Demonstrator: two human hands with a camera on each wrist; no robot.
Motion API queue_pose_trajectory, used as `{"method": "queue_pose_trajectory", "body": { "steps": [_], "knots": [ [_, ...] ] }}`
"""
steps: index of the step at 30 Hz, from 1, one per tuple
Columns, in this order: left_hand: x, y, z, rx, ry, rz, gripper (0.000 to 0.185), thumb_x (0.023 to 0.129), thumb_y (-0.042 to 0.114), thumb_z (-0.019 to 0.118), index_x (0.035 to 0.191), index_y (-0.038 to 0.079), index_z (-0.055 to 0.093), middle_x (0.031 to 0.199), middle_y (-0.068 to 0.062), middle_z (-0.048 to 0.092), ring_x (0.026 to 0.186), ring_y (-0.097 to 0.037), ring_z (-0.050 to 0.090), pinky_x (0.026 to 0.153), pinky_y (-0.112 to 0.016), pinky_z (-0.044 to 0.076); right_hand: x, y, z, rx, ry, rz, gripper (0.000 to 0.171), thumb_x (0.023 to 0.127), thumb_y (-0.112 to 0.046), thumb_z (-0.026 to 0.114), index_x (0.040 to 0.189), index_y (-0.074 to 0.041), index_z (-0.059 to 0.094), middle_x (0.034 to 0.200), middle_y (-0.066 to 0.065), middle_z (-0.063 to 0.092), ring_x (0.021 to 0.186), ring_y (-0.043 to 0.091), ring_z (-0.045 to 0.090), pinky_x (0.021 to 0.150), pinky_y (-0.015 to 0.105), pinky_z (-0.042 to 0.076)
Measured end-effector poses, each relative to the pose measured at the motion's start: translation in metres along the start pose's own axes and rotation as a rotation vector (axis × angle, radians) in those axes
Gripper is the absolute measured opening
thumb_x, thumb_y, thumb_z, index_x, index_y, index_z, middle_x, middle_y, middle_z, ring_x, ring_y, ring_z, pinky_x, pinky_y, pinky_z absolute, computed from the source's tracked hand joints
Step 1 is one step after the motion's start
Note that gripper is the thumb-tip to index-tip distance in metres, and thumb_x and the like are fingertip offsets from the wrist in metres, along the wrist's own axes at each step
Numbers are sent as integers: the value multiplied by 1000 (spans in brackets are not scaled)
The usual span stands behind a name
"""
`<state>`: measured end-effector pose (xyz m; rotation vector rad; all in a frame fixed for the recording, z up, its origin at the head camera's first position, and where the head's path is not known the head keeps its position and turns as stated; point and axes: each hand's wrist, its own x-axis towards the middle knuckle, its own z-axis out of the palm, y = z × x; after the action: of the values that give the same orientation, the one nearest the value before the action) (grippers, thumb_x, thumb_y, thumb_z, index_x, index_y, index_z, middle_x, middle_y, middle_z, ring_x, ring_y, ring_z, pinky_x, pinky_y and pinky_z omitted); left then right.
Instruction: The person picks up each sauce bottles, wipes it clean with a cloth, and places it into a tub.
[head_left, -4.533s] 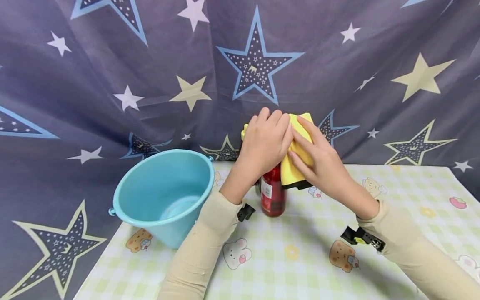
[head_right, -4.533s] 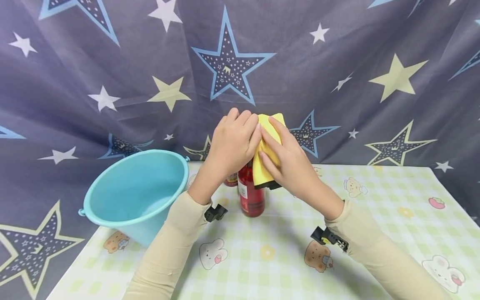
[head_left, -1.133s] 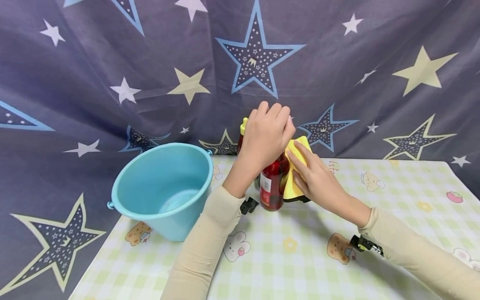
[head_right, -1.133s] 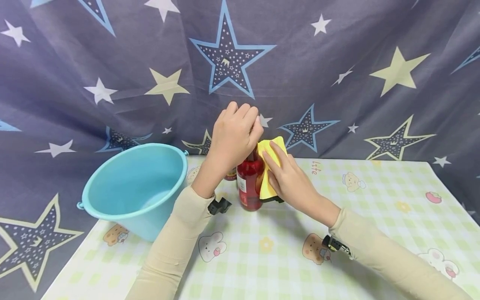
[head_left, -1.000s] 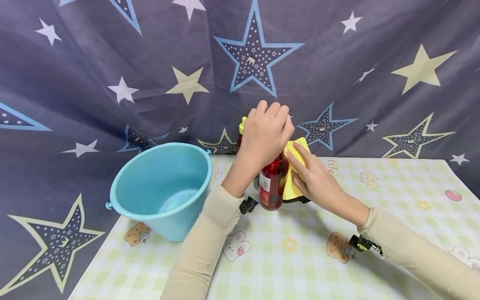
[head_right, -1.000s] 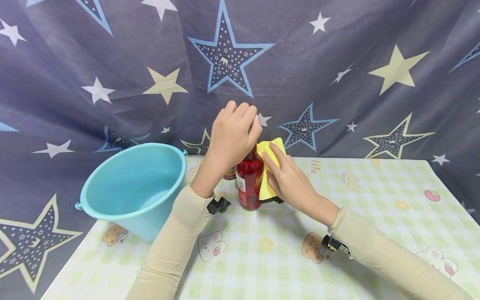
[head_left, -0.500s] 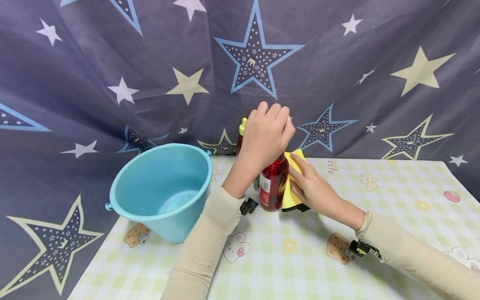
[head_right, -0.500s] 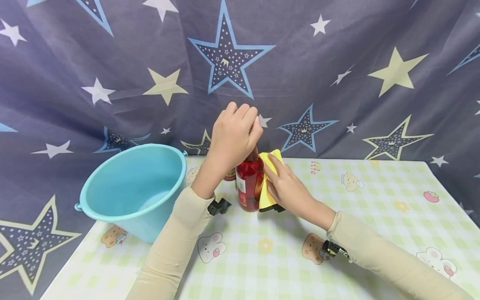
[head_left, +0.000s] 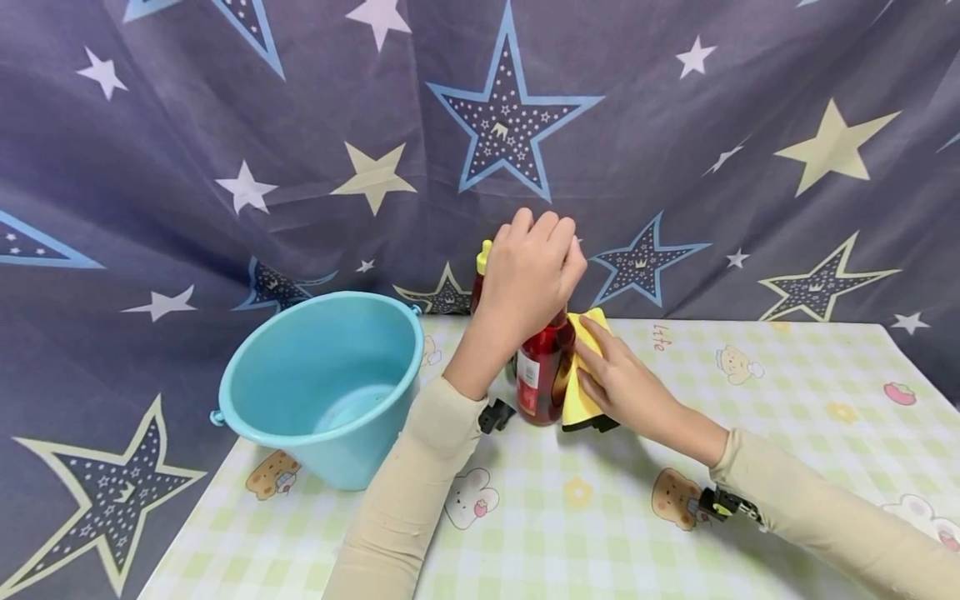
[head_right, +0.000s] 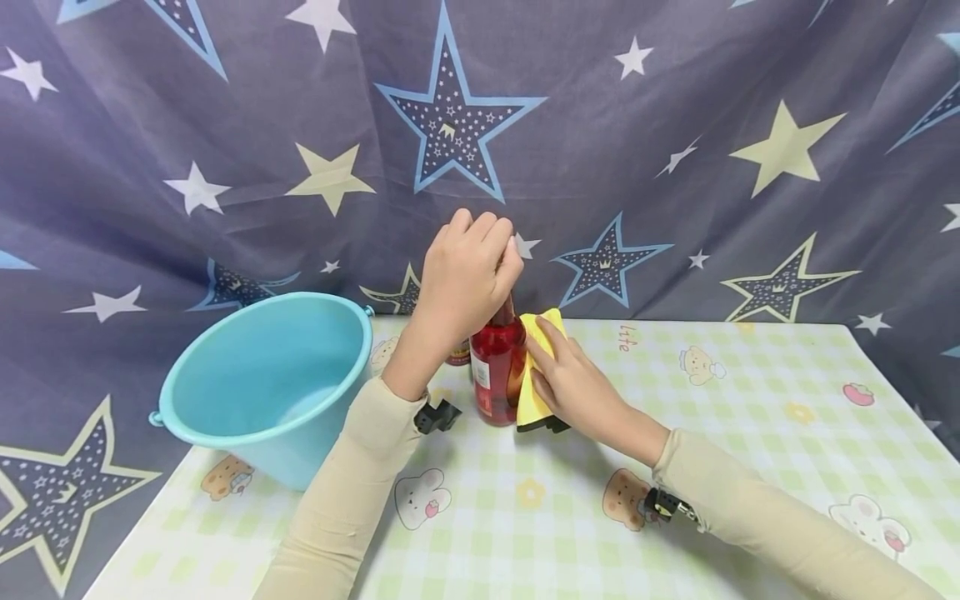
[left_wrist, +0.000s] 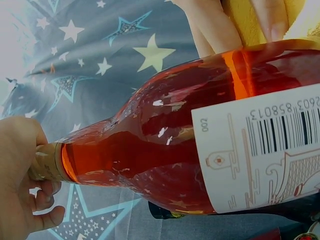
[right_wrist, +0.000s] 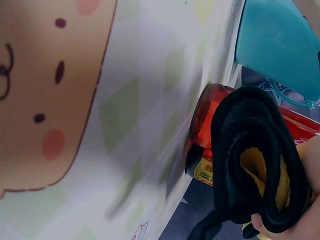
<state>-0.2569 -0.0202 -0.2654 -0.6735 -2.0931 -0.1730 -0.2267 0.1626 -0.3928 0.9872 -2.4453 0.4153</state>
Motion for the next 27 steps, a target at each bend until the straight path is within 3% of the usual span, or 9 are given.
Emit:
{"method": "queue_pose_trajectory", "body": {
  "steps": [13,19,21,24,27],
  "knots": [
    [-1,0,0,-9,15,-2,24,102,20,46,84,12,60,80,-3,61,74,-23,50,64,-33,43,1,0,-19,56,-59,50,49,93,-3,70,139,7,57,153,33,38,131,50,52,101,57,50],
    [-3,0,2,-4,49,10,23,101,19,47,82,12,59,78,-3,59,72,-24,49,62,-33,41,13,1,-49,135,100,76,53,90,4,70,141,4,56,155,29,39,138,49,45,106,59,46],
    [-3,0,2,-1,61,13,23,101,19,47,83,12,59,79,-3,60,72,-24,49,61,-33,41,19,1,-61,171,178,71,53,89,5,70,141,4,57,155,27,41,141,47,43,113,52,42],
    [-2,0,2,1,66,14,24,101,19,46,84,11,61,79,-3,61,72,-24,50,61,-33,42,28,0,-75,246,277,69,54,88,6,70,141,2,58,155,24,43,145,42,40,120,32,34],
    [-1,0,1,4,57,12,25,102,19,45,86,11,62,80,-3,61,73,-25,51,62,-34,43,35,-4,-83,336,336,65,55,88,8,70,141,0,58,156,21,44,148,37,38,118,16,27]
  ]
}}
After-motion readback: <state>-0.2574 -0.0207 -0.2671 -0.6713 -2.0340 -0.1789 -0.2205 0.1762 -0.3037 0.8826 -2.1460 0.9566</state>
